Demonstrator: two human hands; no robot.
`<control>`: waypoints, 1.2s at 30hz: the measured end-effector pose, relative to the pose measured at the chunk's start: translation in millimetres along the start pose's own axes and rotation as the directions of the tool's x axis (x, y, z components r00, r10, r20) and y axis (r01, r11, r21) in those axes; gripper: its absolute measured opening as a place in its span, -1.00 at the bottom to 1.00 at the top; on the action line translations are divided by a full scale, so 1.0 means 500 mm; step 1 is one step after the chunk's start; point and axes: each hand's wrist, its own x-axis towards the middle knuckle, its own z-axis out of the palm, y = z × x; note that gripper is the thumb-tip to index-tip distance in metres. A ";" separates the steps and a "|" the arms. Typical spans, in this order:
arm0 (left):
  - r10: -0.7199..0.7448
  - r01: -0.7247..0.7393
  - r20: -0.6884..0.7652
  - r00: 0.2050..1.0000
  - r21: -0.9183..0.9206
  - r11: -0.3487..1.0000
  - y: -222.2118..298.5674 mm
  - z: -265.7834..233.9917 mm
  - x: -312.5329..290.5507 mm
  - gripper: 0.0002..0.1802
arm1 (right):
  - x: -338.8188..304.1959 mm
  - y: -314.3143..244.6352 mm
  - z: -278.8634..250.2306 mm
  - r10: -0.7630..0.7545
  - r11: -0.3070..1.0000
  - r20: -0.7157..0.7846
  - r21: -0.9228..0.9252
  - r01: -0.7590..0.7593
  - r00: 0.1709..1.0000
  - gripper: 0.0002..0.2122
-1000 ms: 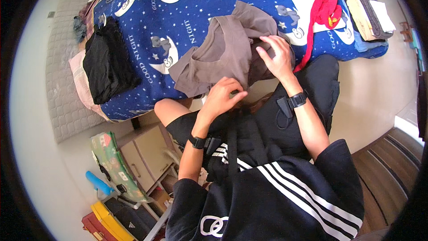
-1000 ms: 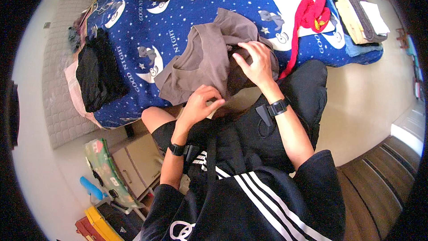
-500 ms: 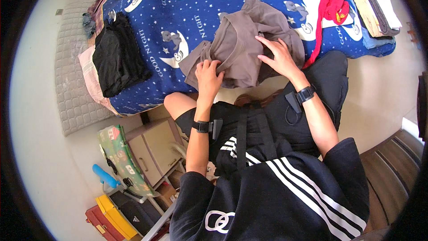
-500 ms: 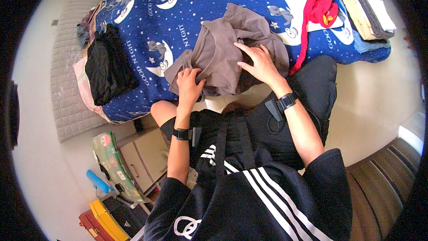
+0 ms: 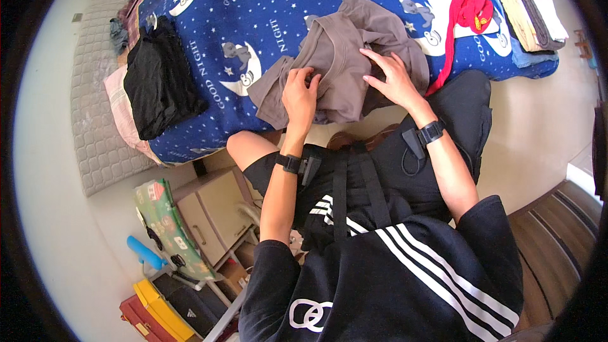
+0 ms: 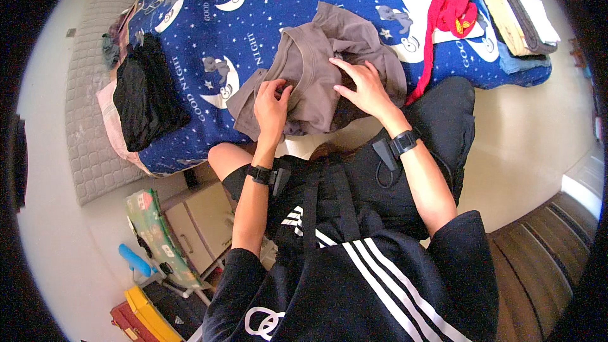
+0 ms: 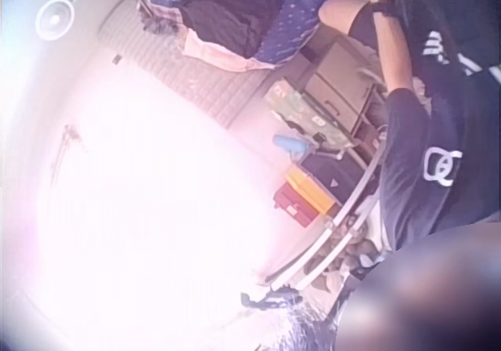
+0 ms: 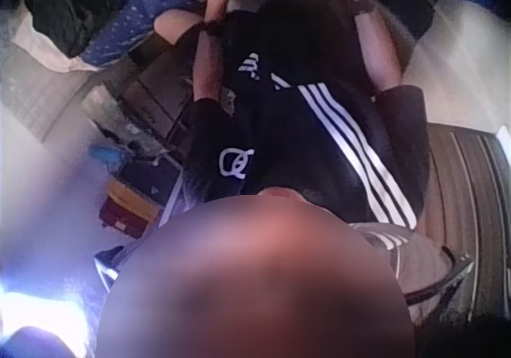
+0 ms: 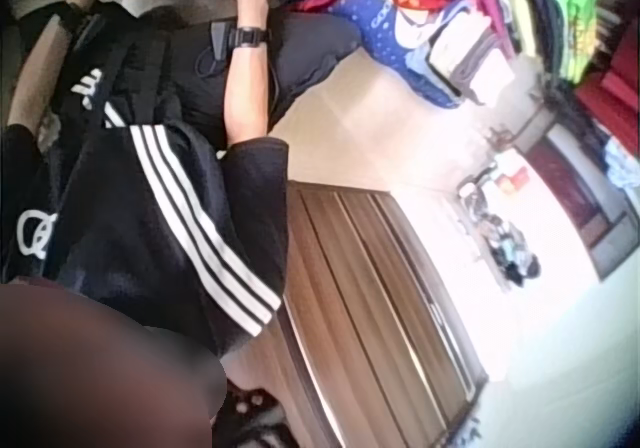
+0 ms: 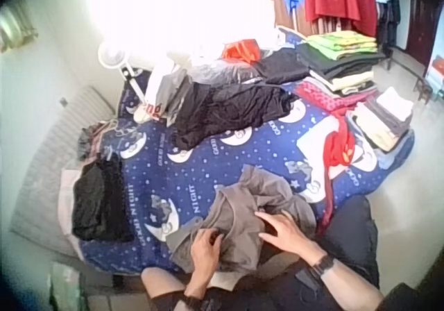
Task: Folding t-shirts on a bed.
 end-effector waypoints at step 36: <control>-0.132 0.690 0.677 0.724 -0.709 0.144 -0.066 0.042 -0.119 -0.64 | 0.008 0.023 0.019 -0.009 0.999 -0.057 -0.036 0.007 0.998 -0.47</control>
